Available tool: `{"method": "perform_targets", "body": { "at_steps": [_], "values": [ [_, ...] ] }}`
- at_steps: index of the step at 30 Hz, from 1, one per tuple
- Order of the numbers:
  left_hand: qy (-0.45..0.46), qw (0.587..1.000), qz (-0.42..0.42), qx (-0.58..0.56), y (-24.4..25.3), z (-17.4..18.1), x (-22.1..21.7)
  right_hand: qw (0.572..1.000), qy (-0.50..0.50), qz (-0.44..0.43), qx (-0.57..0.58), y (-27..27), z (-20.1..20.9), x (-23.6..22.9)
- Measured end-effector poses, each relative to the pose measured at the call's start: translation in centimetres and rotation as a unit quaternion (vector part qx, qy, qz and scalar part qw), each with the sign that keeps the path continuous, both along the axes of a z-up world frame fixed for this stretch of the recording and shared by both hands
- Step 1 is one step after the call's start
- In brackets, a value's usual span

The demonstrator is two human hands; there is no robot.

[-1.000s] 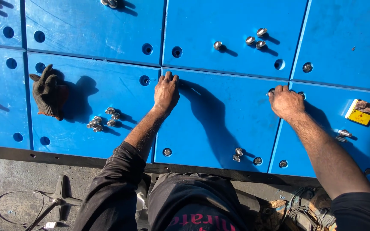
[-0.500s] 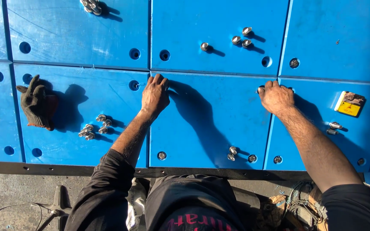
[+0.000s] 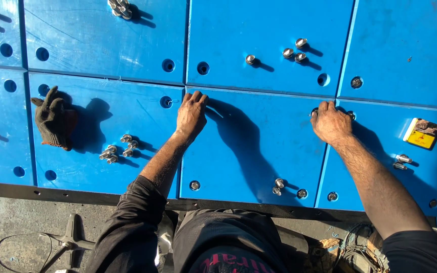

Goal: The person sits on the floor in front of a large blue panel structure with rows of holes and inserts metal bolts into the holes by hand. They pick bolts from the panel surface, place them into empty holes, and reposition bolts across different sections of the panels.

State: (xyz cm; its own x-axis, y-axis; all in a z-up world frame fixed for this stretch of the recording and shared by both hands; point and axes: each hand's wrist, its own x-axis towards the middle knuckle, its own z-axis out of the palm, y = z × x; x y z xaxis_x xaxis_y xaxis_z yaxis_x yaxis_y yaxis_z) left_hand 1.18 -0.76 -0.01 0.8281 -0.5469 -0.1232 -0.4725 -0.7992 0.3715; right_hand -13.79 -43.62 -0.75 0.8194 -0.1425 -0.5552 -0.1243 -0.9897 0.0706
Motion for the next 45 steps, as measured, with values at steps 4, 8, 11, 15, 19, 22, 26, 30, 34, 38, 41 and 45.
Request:
{"method": "perform_targets", "body": {
  "at_steps": [4,8,11,15,19,22,26,30,34,38,41,45],
  "values": [
    [0.037,0.998,-0.024,-0.034,0.7,0.9,0.7,0.998,0.039,-0.029,-0.025,0.5,0.5,0.1],
    [0.027,0.998,0.016,-0.045,0.7,0.4,0.3,1.0,-0.009,-0.004,-0.016,0.6,0.4,-0.2],
    [0.022,0.999,-0.012,-0.044,0.9,-0.7,1.1,0.999,-0.021,-0.031,-0.013,0.2,-1.3,0.2],
    [0.018,0.996,-0.037,-0.084,1.6,1.4,1.3,0.994,0.056,-0.088,-0.045,0.9,0.4,-0.9],
    [0.028,0.997,0.029,-0.067,1.5,-0.7,0.6,0.993,-0.115,0.032,-0.027,0.1,-0.3,-0.7],
    [0.012,0.999,-0.022,-0.041,0.9,-1.1,0.3,0.999,-0.028,-0.038,0.009,0.4,-0.6,-0.6],
    [0.005,1.0,0.013,-0.024,-0.6,1.3,-0.2,0.997,0.044,-0.056,-0.03,0.9,0.8,-0.3],
    [-0.05,0.996,0.069,-0.001,-1.3,-0.3,-3.2,0.997,-0.069,-0.037,0.021,-0.6,-0.7,-1.2],
    [-0.018,0.998,0.054,-0.034,-5.6,2.5,-9.0,0.994,-0.034,-0.096,0.035,-0.1,-1.7,-2.5],
    [0.275,0.95,-0.131,-0.067,-9.8,4.8,-17.9,0.982,-0.06,-0.148,0.101,1.9,-0.2,-4.2],
    [0.313,0.933,-0.175,-0.034,-11.0,2.0,-27.0,0.96,-0.046,-0.221,0.163,4.3,1.4,-7.9],
    [0.237,0.95,-0.199,-0.046,-12.8,-1.7,-32.5,0.93,-0.072,-0.256,0.253,6.7,1.8,-14.2]
  ]
}}
